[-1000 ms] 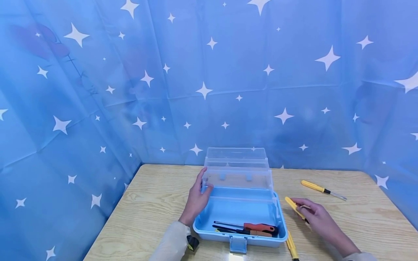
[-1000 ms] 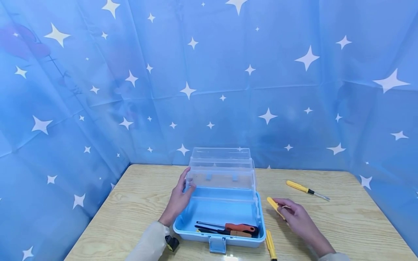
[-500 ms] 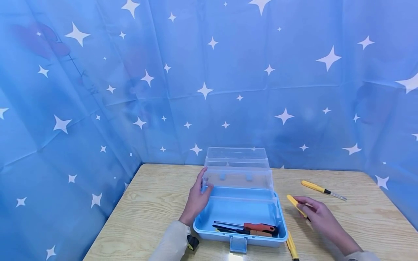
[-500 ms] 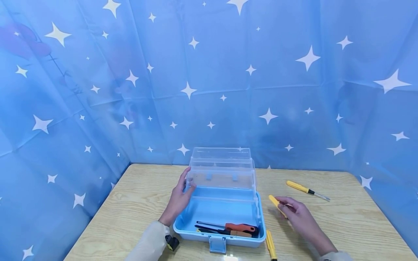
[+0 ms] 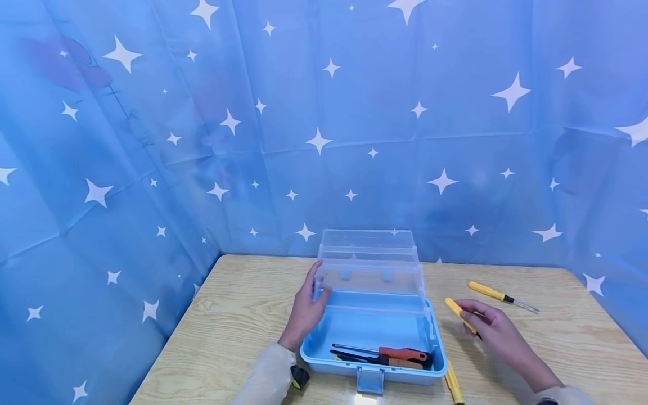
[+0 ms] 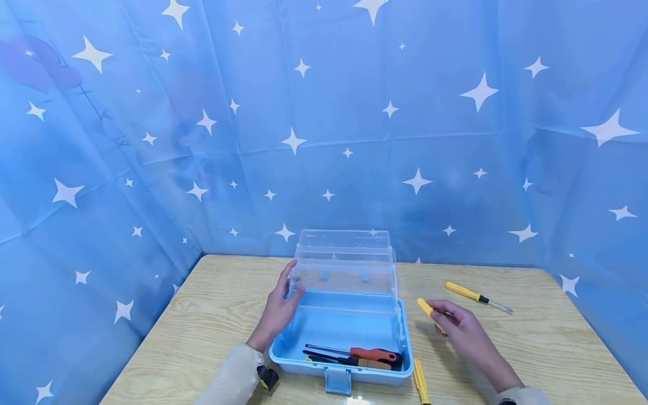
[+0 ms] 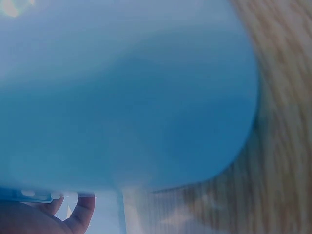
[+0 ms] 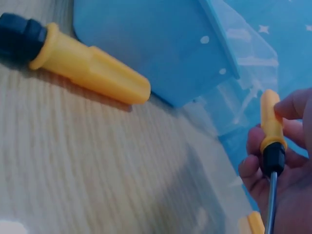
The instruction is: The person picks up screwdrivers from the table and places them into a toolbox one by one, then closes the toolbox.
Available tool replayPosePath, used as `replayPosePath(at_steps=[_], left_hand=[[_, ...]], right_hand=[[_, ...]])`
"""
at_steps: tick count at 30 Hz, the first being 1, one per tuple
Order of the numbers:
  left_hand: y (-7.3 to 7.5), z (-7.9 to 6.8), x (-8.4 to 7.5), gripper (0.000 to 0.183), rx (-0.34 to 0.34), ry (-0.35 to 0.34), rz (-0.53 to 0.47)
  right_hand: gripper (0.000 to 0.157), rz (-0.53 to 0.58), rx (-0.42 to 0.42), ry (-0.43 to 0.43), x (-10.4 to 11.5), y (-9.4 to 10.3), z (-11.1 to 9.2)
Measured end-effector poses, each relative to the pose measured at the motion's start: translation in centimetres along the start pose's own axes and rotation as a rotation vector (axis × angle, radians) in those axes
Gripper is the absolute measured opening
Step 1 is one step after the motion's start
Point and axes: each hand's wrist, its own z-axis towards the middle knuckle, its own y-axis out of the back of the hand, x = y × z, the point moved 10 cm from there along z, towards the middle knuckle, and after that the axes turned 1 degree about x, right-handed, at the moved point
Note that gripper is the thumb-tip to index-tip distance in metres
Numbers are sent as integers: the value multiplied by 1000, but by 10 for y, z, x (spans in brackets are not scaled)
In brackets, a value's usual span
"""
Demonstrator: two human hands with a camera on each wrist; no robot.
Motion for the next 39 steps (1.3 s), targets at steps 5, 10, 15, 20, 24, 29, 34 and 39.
replayPosePath(at_steps=[5, 10, 15, 20, 24, 29, 34, 39], left_hand=[[0, 0, 0, 59, 1, 0, -6], [0, 0, 0, 59, 1, -4, -6], [0, 0, 0, 60, 3, -5, 6], [0, 0, 0, 59, 5, -10, 4], [0, -1, 0, 58, 7, -11, 0], [0, -1, 0, 58, 5, -14, 2], [0, -1, 0, 59, 8, -11, 6], [-1, 0, -1, 59, 15, -20, -2]], right_hand=[[47, -1, -4, 53, 9, 2, 3], [46, -13, 0, 93, 19, 3, 5], [45, -40, 6, 109, 29, 1, 7], [47, -58, 5, 97, 35, -2, 10], [47, -70, 5, 96, 41, -4, 12], [46, -76, 7, 122, 50, -3, 14], [46, -71, 15, 139, 58, 0, 15], [45, -72, 23, 157, 70, 1, 16]])
